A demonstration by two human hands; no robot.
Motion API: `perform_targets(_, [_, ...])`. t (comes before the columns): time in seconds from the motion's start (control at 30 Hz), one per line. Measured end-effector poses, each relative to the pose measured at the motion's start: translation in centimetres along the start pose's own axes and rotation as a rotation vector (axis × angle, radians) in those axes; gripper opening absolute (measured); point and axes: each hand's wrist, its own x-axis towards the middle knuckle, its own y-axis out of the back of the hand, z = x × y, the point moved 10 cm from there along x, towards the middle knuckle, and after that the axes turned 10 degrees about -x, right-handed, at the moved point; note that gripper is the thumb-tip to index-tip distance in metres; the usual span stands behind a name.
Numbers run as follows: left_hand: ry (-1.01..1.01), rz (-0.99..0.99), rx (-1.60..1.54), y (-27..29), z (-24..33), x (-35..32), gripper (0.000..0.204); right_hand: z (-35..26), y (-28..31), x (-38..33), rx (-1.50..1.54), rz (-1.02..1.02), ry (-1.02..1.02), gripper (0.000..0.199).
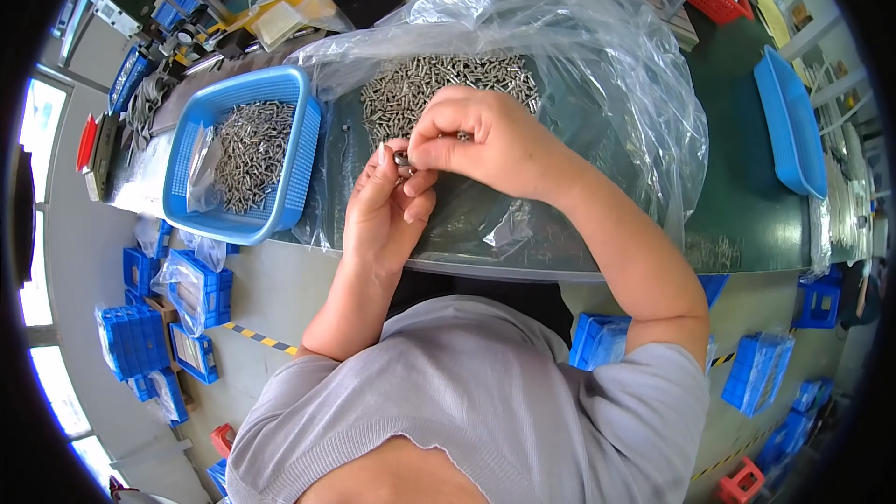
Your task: The person is picking up and inspecting small metal pins or components from a pile and placing them into a blue basket.
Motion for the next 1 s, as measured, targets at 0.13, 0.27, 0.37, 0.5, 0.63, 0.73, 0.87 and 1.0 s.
perform_targets(0.13, [-0.006, 0.015, -0.058, 0.1, 0.3, 0.0, 0.023, 1.7, 1.4, -0.2, -0.244, -0.018, -0.089, 0.010])
perform_targets(0.27, [-0.010, 0.026, -0.080, 0.4, 0.4, 0.1, 0.023, 1.8, 0.3, -0.7, -0.505, -0.091, -0.017, 0.018])
perform_targets(0.37, [-0.016, 0.000, -0.116, 0.3, 0.5, 0.1, 0.024, 1.9, -0.1, -0.5, -0.582, -0.026, 0.014, 0.018])
perform_targets(0.5, [-0.019, 0.005, -0.111, 0.2, 0.4, 0.1, 0.024, 1.2, -0.2, -0.2, -0.662, 0.041, 0.053, 0.016])
perform_targets(0.63, [-0.026, 0.005, -0.113, 0.2, 0.5, 0.0, 0.025, 0.9, -0.3, -0.2, -0.742, 0.036, 0.073, 0.010])
perform_targets(0.73, [-0.035, -0.001, -0.117, 0.2, 0.6, 0.0, 0.025, 0.8, -0.2, -0.4, -0.694, 0.022, 0.070, 0.013])
perform_targets(0.87, [-0.030, -0.023, -0.110, -0.1, 0.5, 0.0, 0.024, 1.4, 0.3, -0.3, -0.583, 0.013, 0.005, 0.012])
perform_targets(1.0, [-0.036, -0.022, -0.093, 0.0, 0.6, 0.0, 0.024, 2.3, 0.7, -0.2, -0.483, 0.033, -0.106, 0.008])
